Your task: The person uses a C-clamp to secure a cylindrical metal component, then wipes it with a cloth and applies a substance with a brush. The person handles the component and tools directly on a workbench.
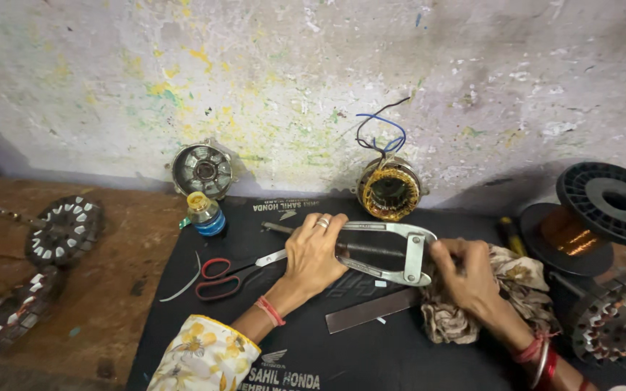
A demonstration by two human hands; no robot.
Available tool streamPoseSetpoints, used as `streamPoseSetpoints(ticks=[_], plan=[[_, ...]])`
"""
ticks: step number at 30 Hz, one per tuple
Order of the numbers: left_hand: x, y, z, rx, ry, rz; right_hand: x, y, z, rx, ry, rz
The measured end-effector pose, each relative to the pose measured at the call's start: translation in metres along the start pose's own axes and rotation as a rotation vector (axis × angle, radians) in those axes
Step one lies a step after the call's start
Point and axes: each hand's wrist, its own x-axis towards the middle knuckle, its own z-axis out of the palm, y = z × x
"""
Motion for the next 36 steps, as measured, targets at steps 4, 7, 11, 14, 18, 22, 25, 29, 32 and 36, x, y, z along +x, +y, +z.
streamPoseSetpoints(ticks=[4,7,11,14,18,22,25,29,32,36], plan=[[0.002,0.002,0.003,0.004,0.042,0.007,0.009,0.009,0.006,0.055,0.001,0.345],[0.002,0.001,0.003,0.018,0.033,-0.007,0.010,0.011,-0.001,0.077,-0.118,0.274],[0.001,0.000,0.002,0.024,0.072,-0.036,-0.004,0.004,-0.017,0.122,-0.101,0.068],[0.002,0.000,0.004,0.015,0.066,-0.029,-0.012,-0.006,-0.028,0.086,-0.042,-0.132],[0.003,0.000,0.005,0.034,0.025,-0.034,-0.011,-0.020,-0.033,-0.030,-0.034,-0.190],[0.002,-0.001,0.003,0.015,0.029,-0.021,-0.009,-0.028,-0.033,-0.026,-0.005,-0.248],[0.002,0.000,0.004,0.030,0.028,-0.015,-0.007,-0.031,-0.032,-0.071,-0.039,-0.094],[0.001,0.000,0.000,0.013,0.034,-0.011,-0.004,-0.038,-0.027,-0.008,-0.035,0.047],[0.001,0.001,-0.001,0.019,0.035,0.001,0.000,-0.040,-0.024,0.177,-0.030,0.176],[0.000,0.000,-0.003,-0.005,0.012,0.011,0.007,-0.039,-0.019,0.348,-0.070,0.446]])
